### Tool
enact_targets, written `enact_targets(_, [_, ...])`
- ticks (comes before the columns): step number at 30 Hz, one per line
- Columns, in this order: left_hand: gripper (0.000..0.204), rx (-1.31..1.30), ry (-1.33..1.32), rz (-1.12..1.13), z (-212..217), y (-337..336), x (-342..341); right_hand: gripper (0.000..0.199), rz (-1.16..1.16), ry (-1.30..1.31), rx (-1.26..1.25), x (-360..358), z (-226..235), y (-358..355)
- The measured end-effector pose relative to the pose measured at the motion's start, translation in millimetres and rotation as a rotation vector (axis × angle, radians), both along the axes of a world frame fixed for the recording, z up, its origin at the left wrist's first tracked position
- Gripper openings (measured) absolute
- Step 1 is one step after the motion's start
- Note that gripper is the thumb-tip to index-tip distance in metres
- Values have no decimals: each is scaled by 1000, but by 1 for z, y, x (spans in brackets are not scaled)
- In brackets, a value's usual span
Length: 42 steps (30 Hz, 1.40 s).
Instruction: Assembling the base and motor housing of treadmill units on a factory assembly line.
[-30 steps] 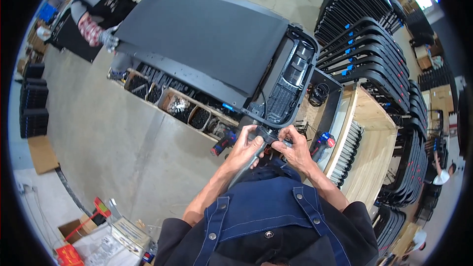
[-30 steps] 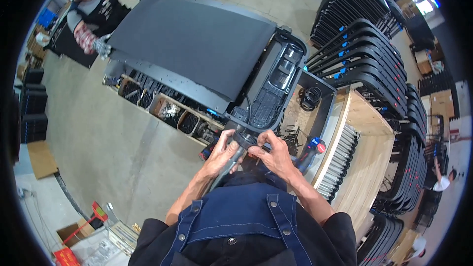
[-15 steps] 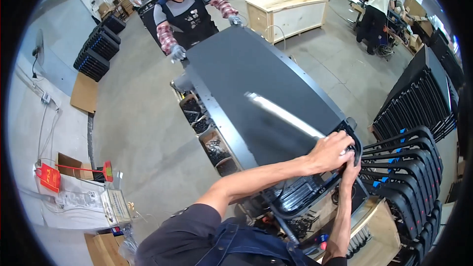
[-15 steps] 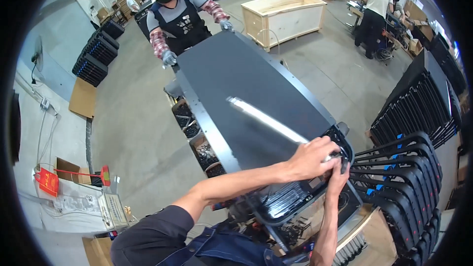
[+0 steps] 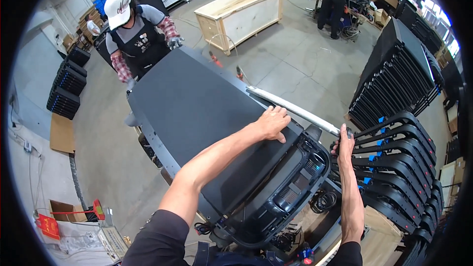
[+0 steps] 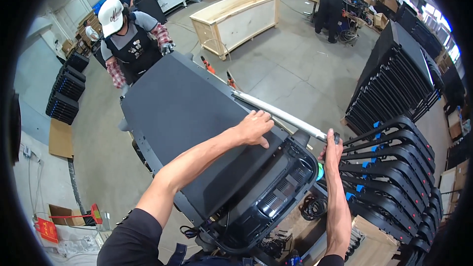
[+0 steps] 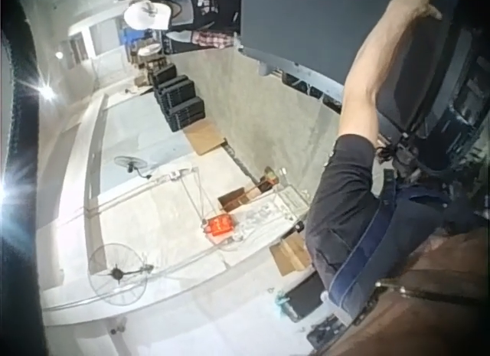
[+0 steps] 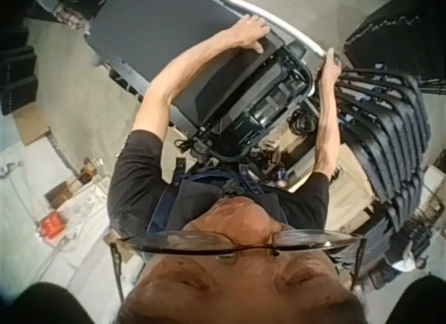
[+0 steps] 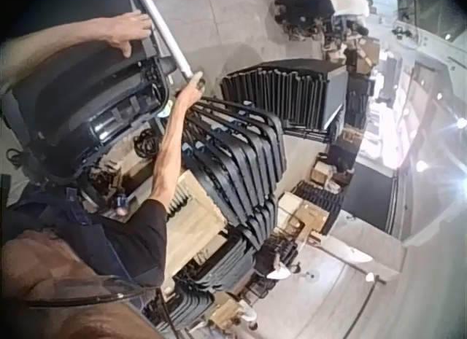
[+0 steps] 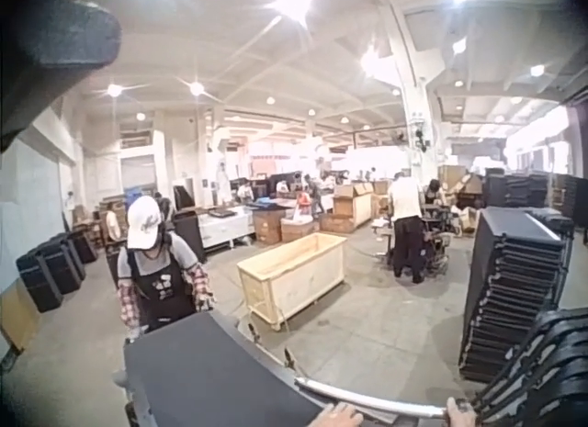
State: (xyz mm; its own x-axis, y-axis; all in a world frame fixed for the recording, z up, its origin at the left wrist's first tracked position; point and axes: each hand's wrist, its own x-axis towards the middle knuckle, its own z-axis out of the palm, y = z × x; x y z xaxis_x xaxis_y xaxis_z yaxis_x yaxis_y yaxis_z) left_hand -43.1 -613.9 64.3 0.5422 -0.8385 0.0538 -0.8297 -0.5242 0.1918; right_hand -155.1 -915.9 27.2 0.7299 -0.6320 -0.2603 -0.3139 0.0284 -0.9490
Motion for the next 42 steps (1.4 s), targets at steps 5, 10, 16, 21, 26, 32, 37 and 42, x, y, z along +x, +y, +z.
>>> enact_targets(5, [35, -36, -176, -7, 8, -7, -7, 57, 232, 12, -11, 42, 14, 30])
enact_targets(10, [41, -234, -244, 147, 14, 8, -58, 74, 622, 102, -153, 98, 29, 79])
enact_targets(16, [23, -366, -15, 698, 46, 143, -208, 81, 1114, 270, -501, 113, 71, 138])
enact_targets(21, [13, -375, 583, 1287, 9, 215, -341, 78, 1108, 105, -684, 115, 52, 138])
enact_targets(26, [21, -763, 705, 1376, -16, 214, -382, 73, 1057, 96, -420, 93, 31, 146])
enact_targets(32, [23, -757, 871, 1425, -26, 216, -368, 84, 849, 278, -439, 73, 30, 113])
enact_targets(37, [21, -714, 678, 1431, 0, 205, -366, 87, 738, 175, -304, 68, 13, 120])
enact_targets(42, [20, -641, 590, 1308, -1, 192, -376, 57, 684, 120, -346, 52, 34, 103])
